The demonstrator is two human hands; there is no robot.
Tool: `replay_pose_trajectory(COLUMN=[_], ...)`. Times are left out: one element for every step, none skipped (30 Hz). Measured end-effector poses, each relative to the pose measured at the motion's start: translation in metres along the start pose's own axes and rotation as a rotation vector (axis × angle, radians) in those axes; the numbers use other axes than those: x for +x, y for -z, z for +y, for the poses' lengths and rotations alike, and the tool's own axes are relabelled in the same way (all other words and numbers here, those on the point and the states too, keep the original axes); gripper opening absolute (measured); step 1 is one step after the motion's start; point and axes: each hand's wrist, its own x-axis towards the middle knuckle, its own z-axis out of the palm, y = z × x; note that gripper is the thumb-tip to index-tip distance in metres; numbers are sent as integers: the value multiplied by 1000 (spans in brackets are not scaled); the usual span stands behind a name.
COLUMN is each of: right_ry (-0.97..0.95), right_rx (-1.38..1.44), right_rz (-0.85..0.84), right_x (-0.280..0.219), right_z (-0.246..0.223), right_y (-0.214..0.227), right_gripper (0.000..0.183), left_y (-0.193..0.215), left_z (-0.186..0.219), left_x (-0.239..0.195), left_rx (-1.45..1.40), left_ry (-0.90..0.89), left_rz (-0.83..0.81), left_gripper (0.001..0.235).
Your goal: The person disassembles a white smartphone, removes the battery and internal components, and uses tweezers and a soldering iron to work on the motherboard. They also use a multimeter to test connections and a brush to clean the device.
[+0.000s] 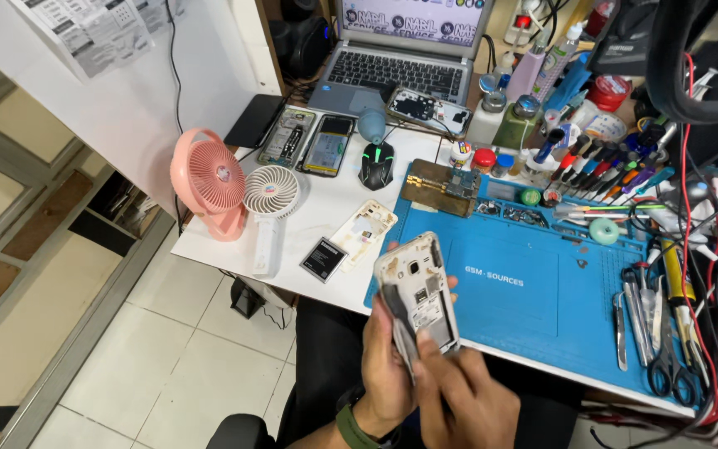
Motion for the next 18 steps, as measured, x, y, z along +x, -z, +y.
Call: replay_pose_trajectory(right_ry=[56,52,15,-11,-4,-49,-94,-100,-36,30,26,6,-13,-6,-2,-7,-10,60], right_rx=[-21,-26,-7,19,23,25,28,25,9,-9,-13,-3,8,11,18,20,18,24], right_rz=[16,18,-7,-31,-29,-40,-51,-55,-31,-3,-3,-12,-20,-22,-9,5,5,24], right_x=[8,3,-1,-4,-4,-4,-5,-2,1,5,-4,-9,-15,-7,1,7,6,6], right_z=[2,3,3,4,1,-2,-4,0,6,12,9,8,6,5,5,3,3,3], right_y=[2,3,4,3,5,9,12,9,6,2,5,5,5,5,6,8,7,4], right_gripper=[25,25,28,30,30,29,29,29,29,30,30,30,31,31,29,26,26,25], left_y=[-1,-2,-2,-2,-1,0,2,2,2,1,1,3,4,4,4,3,3,2], left_z=[-2,-1,1,4,3,2,0,-1,-2,-4,-3,-2,1,1,0,-1,1,3], left_x=[-4,-4,-4,-3,-2,-3,-3,-4,-4,-2,-5,-3,-2,-2,-1,-3,-4,-2], left_rx=[-2,-4,-2,2,2,-14,-30,-30,-57,-86,-87,-82,-76,-77,-47,-17,-18,7], left_ry=[60,65,42,5,-4,6,16,23,56,88,94,67,39,32,20,19,22,-7], left_rz=[-21,-23,-26,-28,-30,-25,-20,-16,-43,-74,-74,-57,-39,-37,-41,-46,-45,-44], left_gripper=[75,75,75,75,75,75,75,75,75,76,76,77,78,78,78,79,79,81])
